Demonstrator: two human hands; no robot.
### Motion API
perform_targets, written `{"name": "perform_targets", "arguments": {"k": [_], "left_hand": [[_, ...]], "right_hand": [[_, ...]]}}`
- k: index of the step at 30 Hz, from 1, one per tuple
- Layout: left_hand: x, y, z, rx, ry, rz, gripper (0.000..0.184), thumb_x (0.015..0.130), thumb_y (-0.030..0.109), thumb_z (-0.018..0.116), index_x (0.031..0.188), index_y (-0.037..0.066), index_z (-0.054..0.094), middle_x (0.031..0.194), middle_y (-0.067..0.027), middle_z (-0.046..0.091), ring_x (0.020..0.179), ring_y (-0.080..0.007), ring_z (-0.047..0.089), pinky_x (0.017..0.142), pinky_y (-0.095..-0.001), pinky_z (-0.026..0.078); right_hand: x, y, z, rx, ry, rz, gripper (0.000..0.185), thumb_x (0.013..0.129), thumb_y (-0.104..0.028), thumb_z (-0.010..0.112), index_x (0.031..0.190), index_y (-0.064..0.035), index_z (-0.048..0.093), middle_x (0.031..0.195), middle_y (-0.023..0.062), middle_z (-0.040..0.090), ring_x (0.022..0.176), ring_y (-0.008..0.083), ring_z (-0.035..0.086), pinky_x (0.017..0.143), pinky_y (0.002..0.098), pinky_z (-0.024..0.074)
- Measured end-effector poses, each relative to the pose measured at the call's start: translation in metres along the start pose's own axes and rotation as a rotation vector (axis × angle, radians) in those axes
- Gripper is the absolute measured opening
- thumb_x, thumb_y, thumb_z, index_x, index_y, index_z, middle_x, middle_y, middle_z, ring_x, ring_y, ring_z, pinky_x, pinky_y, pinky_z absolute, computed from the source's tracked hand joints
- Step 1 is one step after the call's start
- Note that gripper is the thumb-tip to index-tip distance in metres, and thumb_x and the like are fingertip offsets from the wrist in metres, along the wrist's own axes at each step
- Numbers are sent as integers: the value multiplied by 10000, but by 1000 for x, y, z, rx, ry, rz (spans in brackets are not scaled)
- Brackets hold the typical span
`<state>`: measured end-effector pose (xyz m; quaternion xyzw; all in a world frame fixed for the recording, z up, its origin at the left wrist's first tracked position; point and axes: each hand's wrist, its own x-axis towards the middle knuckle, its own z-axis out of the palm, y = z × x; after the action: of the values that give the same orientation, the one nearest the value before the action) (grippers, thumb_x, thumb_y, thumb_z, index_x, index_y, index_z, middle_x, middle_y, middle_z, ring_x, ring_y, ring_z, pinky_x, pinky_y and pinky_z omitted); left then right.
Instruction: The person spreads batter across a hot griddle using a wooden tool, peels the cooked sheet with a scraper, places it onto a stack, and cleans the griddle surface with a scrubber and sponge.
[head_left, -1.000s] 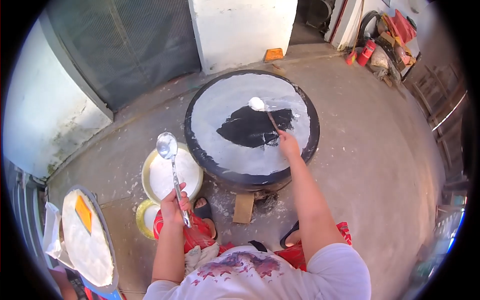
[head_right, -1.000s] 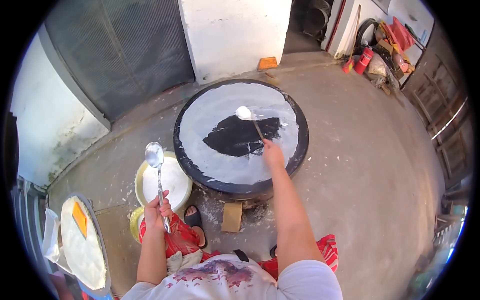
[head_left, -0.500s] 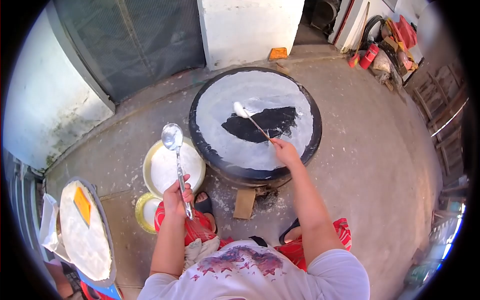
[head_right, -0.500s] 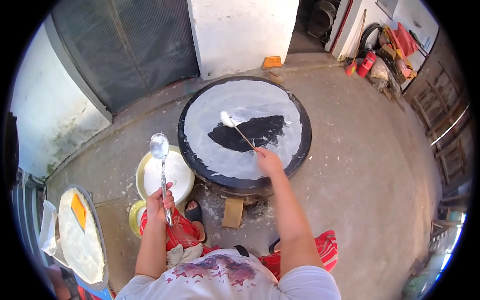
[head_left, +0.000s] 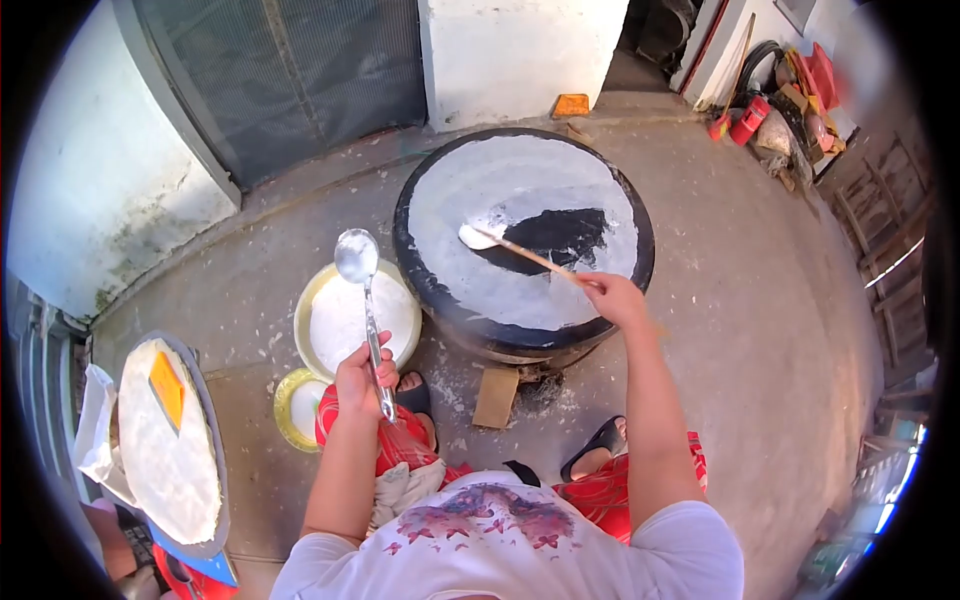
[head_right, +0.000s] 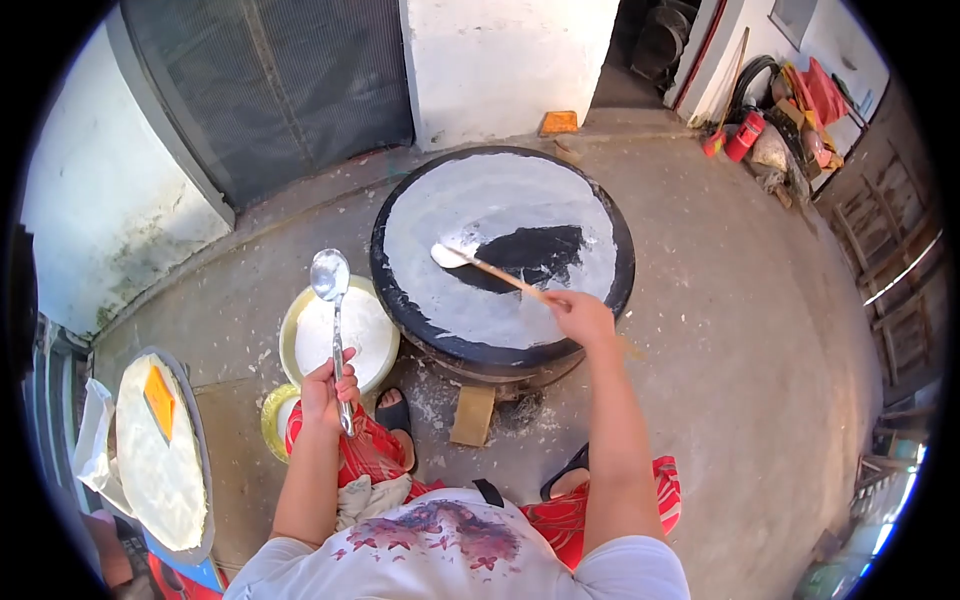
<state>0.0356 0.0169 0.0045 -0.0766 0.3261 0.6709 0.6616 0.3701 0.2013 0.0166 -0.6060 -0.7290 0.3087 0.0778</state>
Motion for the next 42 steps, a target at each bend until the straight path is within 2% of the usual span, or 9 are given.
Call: {"name": "perform_targets", "arguments": {"k": [5,8,16,20,27,30,34,38,42], "left_hand": [[2,0,2,16,6,-8,310,902,188,327,1069,-42,450,699,-84,462,489,-118,384,405,-233,330],[1,-2,7,8,-1,-32,306,899,185,336,1069,-43,450,701,-83,462,489,-121,384,405,-235,332],[-2,0,1,13,-7,-25,304,895,181,345,1065,-48,448,700,-80,458,491,-122,381,405,-234,334],[1,-1,3,10,2,-18,304,896,178,339,1065,-51,448,702,-80,456,491,-118,381,406,-227,332],[-1,-1,4,15,27,-31,309,903,185,324,1066,-47,447,700,-68,451,490,-106,379,403,-219,331],[0,-2,7,7,26,-20,307,904,190,322,1064,-41,448,701,-65,451,486,-103,379,397,-215,332],[-1,-3,6,34,16,-34,300,903,188,321,1058,-34,450,701,-64,451,484,-99,378,392,-209,330],[1,-3,8,29,27,-45,297,902,182,319,1059,-34,449,699,-64,451,486,-98,379,388,-203,327],[1,-7,13,47,46,7,299,900,180,320,1064,-36,447,697,-63,450,487,-97,380,388,-202,326]], "right_hand": [[-18,-20,74,-194,693,-199,398,708,-70,509,1090,-171,553,788,87,540,721,281,556,666,388,463],[-14,-29,125,-359,611,-387,464,682,-65,517,1140,-140,497,777,63,539,656,257,547,589,382,468],[-20,-25,93,-275,543,19,409,701,-74,515,1106,-129,509,790,82,544,679,289,560,598,399,470],[-38,-29,114,-266,425,-286,428,675,-79,542,1099,-124,507,823,88,548,722,286,563,612,403,470],[-19,0,73,-207,502,161,444,673,-70,555,1108,-135,502,849,95,543,747,287,571,639,409,476],[-38,-13,106,-144,579,-118,430,692,-80,545,1116,-138,497,852,96,535,755,287,571,647,405,478],[-22,18,80,-463,476,119,421,706,-110,540,1123,-136,486,879,94,536,752,283,570,665,405,479],[-32,15,57,-134,536,270,416,708,-100,522,1121,-112,482,888,123,549,796,313,573,686,408,472],[-59,-5,102,-94,501,-69,420,707,-100,527,1124,-116,481,895,122,551,798,312,573,687,401,474]]}}
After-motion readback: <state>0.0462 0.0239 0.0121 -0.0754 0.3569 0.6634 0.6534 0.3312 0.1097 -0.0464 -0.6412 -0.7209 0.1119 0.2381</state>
